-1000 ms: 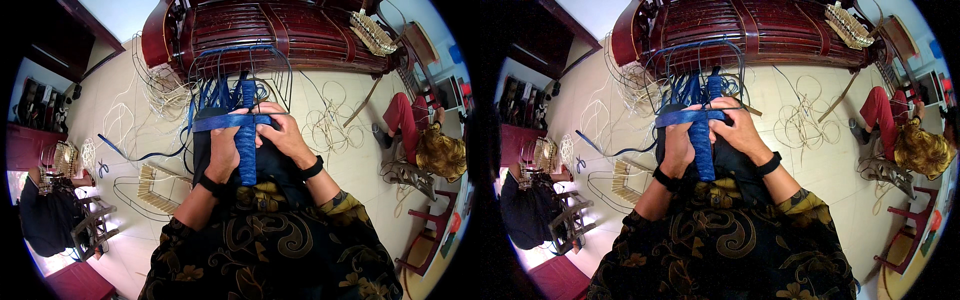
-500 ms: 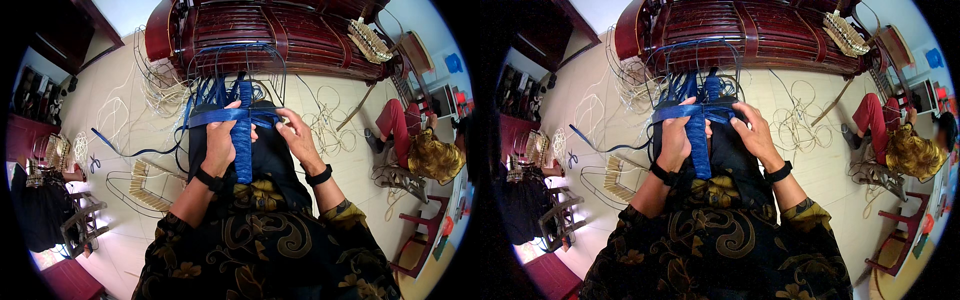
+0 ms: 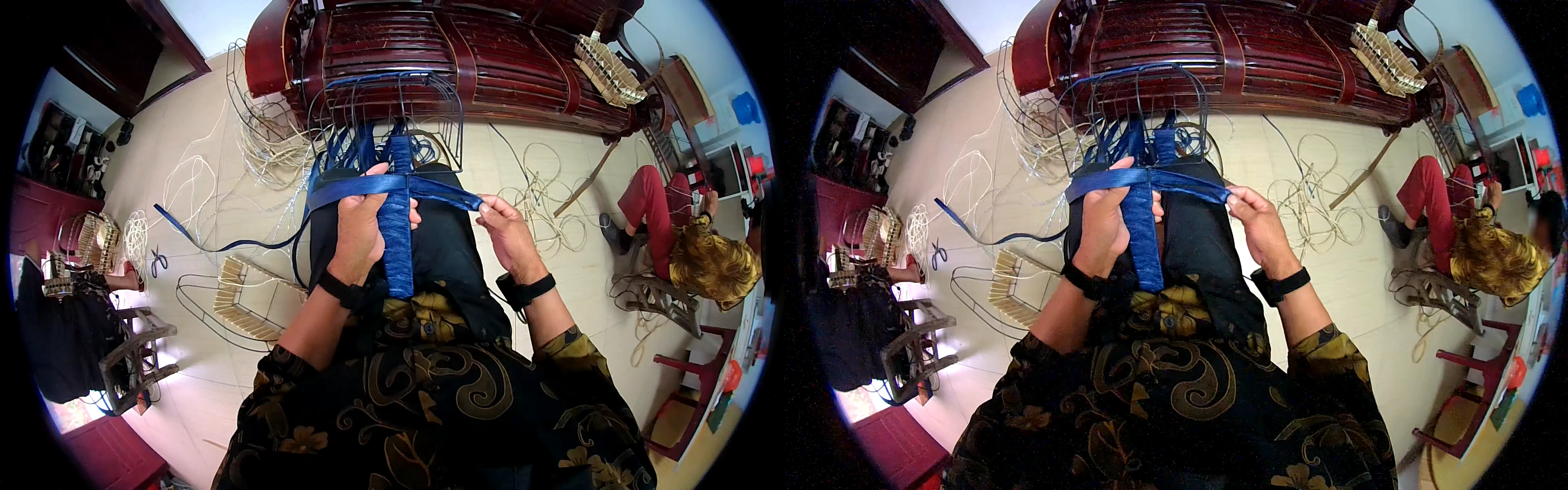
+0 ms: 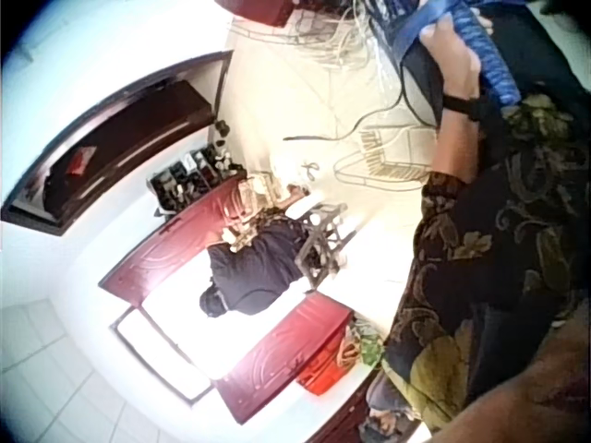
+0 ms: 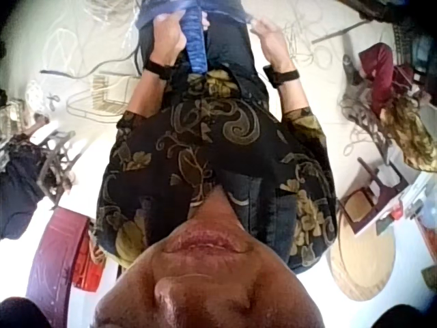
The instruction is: The person weaves blue plastic straps around a wire basket frame by hand, wrapping the handle and securing the straps to the base.
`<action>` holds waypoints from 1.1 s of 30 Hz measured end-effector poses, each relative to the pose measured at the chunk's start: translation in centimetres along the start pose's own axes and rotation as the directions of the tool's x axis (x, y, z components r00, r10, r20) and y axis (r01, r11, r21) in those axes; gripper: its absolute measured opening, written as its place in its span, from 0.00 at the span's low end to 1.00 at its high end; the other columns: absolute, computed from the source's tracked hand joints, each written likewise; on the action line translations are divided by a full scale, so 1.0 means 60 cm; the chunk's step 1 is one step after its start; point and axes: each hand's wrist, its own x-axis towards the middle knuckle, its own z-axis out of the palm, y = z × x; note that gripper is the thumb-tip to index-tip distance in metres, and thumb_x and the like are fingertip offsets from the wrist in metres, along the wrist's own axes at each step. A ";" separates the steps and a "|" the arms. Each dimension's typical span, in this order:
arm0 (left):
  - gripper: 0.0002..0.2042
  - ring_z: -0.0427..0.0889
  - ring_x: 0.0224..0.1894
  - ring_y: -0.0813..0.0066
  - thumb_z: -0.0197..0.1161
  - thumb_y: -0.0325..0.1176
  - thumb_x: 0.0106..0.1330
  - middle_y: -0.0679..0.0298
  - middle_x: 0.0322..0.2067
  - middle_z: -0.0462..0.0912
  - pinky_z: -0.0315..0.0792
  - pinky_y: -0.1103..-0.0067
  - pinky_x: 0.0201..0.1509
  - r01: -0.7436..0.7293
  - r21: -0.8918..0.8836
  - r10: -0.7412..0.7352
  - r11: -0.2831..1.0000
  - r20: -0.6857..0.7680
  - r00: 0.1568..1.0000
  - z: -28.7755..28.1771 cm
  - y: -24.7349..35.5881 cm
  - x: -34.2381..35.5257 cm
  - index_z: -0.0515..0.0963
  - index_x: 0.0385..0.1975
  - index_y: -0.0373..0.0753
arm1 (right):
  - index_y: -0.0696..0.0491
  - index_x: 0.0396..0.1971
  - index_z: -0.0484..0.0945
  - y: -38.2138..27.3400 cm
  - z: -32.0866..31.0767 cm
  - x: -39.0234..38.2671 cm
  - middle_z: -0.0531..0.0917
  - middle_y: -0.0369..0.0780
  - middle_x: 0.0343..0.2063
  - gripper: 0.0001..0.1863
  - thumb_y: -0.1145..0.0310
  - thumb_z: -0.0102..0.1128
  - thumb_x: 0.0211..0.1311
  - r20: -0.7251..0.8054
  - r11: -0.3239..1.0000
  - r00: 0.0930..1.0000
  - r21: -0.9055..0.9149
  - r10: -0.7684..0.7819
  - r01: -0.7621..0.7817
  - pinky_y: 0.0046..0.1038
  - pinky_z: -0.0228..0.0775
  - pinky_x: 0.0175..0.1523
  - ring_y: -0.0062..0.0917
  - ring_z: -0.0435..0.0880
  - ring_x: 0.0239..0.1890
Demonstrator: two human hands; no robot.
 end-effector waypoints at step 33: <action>0.23 0.84 0.26 0.61 0.49 0.29 0.73 0.47 0.31 0.82 0.80 0.72 0.29 0.033 0.138 -0.026 0.990 -0.053 0.998 0.045 -0.012 0.006 0.60 0.67 0.35 | 0.57 0.48 0.80 -0.059 0.059 0.032 0.81 0.49 0.49 0.17 0.65 0.58 0.63 0.308 0.329 0.789 -0.783 -0.532 0.527 0.39 0.66 0.59 0.44 0.77 0.54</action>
